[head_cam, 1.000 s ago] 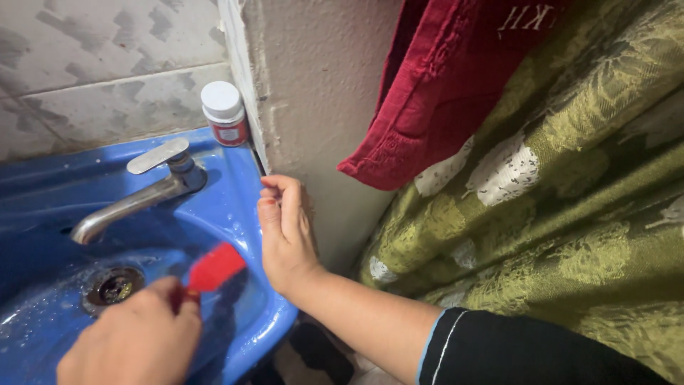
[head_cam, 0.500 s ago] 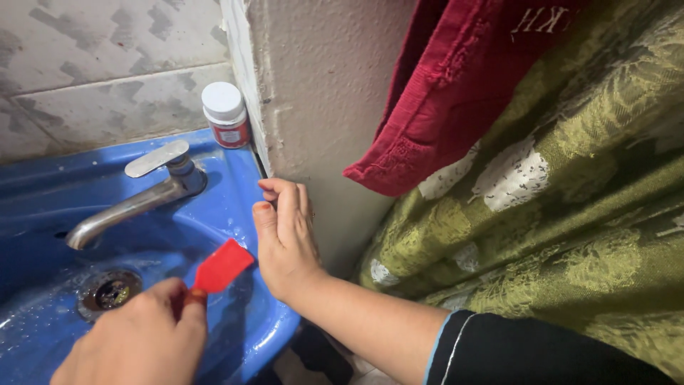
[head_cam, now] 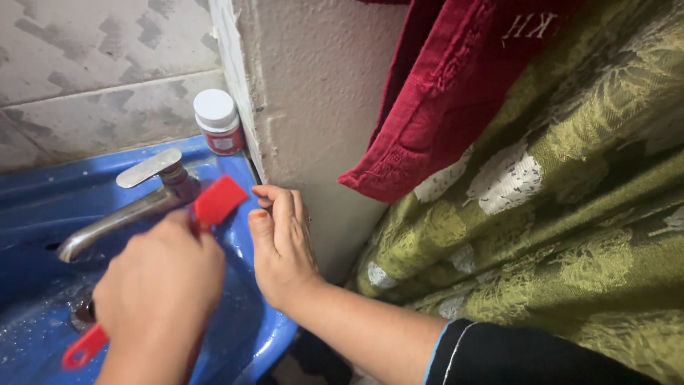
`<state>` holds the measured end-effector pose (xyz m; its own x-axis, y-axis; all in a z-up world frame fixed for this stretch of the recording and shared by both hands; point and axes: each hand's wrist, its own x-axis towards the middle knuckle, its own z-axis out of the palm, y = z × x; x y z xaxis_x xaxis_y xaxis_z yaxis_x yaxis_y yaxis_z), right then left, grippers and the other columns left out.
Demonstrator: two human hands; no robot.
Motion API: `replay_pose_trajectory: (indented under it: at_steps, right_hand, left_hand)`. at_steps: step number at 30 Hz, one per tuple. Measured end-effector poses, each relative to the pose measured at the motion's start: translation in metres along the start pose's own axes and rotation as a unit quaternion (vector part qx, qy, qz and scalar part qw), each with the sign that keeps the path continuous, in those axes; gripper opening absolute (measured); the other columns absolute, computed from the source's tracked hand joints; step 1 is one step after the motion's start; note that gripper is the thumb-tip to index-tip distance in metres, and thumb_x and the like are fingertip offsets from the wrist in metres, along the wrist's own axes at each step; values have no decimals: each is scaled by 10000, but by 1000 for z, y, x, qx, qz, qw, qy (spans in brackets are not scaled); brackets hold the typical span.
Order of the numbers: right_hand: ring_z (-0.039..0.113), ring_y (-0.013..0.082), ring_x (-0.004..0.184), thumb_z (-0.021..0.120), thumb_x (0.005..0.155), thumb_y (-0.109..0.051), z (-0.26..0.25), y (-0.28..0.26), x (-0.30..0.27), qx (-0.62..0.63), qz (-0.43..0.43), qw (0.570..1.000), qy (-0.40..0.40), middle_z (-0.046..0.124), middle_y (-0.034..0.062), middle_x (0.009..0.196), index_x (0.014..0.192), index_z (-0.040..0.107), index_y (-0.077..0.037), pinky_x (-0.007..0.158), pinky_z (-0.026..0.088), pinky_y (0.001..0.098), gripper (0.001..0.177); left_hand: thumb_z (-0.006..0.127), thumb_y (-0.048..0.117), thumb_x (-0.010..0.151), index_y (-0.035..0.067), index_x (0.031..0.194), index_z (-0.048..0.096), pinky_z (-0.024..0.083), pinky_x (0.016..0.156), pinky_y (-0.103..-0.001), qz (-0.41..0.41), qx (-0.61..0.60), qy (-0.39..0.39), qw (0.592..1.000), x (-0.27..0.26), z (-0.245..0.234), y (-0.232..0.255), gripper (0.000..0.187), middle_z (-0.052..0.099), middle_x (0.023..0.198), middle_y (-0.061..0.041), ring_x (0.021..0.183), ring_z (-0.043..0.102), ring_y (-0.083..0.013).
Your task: Cleaning a blue bathroom sink using a small red brush and liquid soap.
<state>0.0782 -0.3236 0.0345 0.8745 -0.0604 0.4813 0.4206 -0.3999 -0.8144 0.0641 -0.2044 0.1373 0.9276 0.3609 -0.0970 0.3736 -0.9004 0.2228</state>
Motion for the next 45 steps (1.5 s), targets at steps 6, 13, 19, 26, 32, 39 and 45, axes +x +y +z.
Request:
replay_pose_trajectory:
  at_steps: [6, 13, 19, 26, 32, 39, 45]
  right_hand:
    - [554, 302, 1185, 375, 1121, -374, 0, -1, -1, 6, -1, 1000, -1, 535, 170, 1269, 1363, 490, -29, 1074, 428, 428, 437]
    - [559, 307, 1182, 377, 1115, -378, 0, -3, -1, 5, 3, 1000, -5, 528, 176, 1263, 1369, 482, -25, 1071, 430, 428, 448]
    - [557, 308, 1191, 369, 1122, -385, -1, -3, -1, -9, -11, 1000, -5, 529, 176, 1273, 1383, 477, -21, 1080, 422, 430, 461]
    - [558, 280, 1112, 412, 1096, -376, -2, -2, -1, 12, 12, 1000, -15, 532, 161, 1218, 1335, 480, -23, 1018, 447, 414, 432]
    - [553, 283, 1106, 411, 1102, -352, 0, -2, -2, -13, 0, 1000, -2, 549, 152, 1174, 1322, 486, -26, 1032, 422, 424, 401]
    - [557, 288, 1125, 396, 1112, -355, -2, -2, -3, -36, -21, 999, 4, 574, 140, 1159, 1319, 497, -34, 1054, 395, 436, 395]
    - [561, 311, 1094, 449, 1085, -350, -5, -10, -2, -61, -46, 997, 4, 588, 158, 1156, 1263, 521, -30, 1020, 407, 455, 374]
  left_hand:
    - [526, 459, 967, 276, 1250, 704, 565, 910, -524, -56, 78, -127, 987, -31, -16, 4, 381, 747, 1115, -204, 1045, 715, -422]
    - [507, 358, 969, 121, 1089, 754, 586, 842, -545, 47, 43, -8, 998, 16, 2, 16, 363, 761, 1013, -232, 957, 741, -438]
    - [498, 280, 1002, 56, 1015, 758, 594, 769, -546, 86, 14, 91, 992, 19, 10, 20, 343, 757, 968, -247, 898, 741, -448]
    - [479, 386, 1008, 83, 1076, 729, 593, 793, -544, 39, 28, -22, 999, -18, -2, 18, 399, 753, 985, -249, 930, 740, -452]
    - [511, 295, 965, 66, 1074, 765, 582, 820, -531, 40, 21, 13, 999, 23, 0, 24, 359, 742, 1060, -241, 1005, 722, -440]
    - [535, 268, 972, 54, 1063, 771, 588, 829, -519, 59, 12, 37, 998, 16, 4, 27, 332, 752, 1077, -234, 999, 734, -421]
    - [430, 456, 1030, 103, 1134, 741, 567, 892, -532, -7, 2, -80, 997, -26, -2, 15, 482, 733, 1118, -240, 1067, 707, -433]
